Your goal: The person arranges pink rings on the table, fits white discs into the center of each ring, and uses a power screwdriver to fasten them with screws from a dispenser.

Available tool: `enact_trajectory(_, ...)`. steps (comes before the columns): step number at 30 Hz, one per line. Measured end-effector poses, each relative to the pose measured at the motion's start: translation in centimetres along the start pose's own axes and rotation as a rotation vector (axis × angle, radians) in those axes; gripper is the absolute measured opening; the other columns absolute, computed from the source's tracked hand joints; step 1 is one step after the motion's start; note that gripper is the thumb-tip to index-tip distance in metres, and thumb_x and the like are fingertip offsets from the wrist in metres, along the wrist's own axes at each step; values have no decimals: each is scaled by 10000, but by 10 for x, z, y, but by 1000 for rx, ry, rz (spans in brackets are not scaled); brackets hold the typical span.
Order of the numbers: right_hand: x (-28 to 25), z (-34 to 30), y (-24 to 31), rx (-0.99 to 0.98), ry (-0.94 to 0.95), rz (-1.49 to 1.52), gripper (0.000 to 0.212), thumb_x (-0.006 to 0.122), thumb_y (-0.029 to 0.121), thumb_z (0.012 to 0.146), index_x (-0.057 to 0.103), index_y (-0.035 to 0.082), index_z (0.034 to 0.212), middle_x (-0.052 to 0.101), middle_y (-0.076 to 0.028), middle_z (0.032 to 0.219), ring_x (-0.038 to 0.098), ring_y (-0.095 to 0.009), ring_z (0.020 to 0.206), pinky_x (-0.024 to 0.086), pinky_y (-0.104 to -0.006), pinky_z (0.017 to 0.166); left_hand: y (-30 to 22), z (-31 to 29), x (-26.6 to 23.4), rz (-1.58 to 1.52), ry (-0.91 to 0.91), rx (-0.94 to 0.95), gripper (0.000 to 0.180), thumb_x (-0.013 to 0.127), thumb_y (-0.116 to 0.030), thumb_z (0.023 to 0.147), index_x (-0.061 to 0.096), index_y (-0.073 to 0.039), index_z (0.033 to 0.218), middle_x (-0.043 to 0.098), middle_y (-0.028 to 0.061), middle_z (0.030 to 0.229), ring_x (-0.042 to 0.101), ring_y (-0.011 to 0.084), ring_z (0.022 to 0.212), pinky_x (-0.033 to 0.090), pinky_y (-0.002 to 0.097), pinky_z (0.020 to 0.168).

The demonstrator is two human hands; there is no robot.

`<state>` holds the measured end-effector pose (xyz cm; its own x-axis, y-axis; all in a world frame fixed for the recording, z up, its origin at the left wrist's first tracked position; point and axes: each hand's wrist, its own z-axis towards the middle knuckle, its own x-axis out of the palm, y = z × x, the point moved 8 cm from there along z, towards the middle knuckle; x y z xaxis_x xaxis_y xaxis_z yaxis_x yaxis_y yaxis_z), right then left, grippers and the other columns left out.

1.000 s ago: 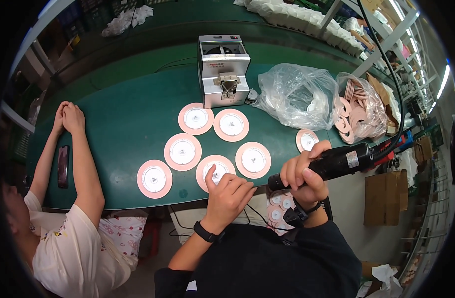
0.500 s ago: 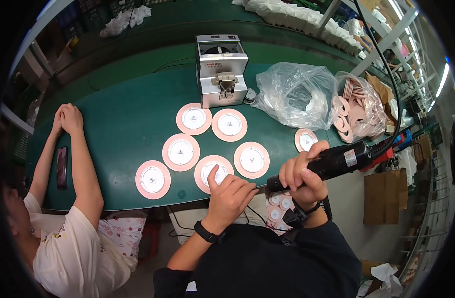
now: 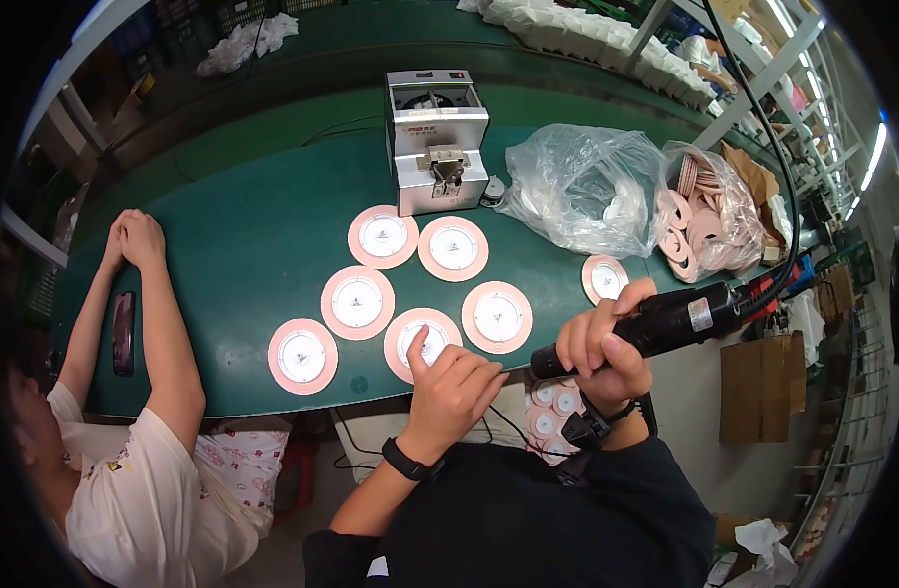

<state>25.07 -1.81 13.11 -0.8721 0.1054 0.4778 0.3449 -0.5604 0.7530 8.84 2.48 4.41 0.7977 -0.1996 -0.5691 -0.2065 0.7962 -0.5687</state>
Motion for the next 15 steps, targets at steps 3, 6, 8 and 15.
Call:
enact_trajectory(3,0,0,0,-2,4,4,322,613,80,922,370,83,1133,463,-46,633,451,-155,464,453,-335,497,0,0,1,2,5,1,156,851,-161,800,759,-127,921,653,-47,847,626,161,848,284,616,1135)
enact_trajectory(6,1,1,0,-4,8,-6,320,610,80,920,367,84,1128,460,-46,632,450,-154,464,452,-332,495,-1,1,0,-2,0,5,161,853,-162,799,760,-125,925,655,-46,848,626,161,843,281,618,1138)
enact_trajectory(8,0,1,1,-4,4,-3,320,609,80,919,366,84,1127,460,-46,632,450,-154,464,452,-331,495,-1,1,1,-6,2,5,162,853,-162,799,761,-125,926,655,-46,847,626,161,842,281,619,1138)
enact_trajectory(15,-4,-2,0,17,28,62,344,623,42,922,393,95,1172,477,-52,681,477,-170,507,463,-359,547,0,1,2,-9,8,3,168,854,-158,798,762,-126,935,655,-47,843,626,162,840,280,621,1138)
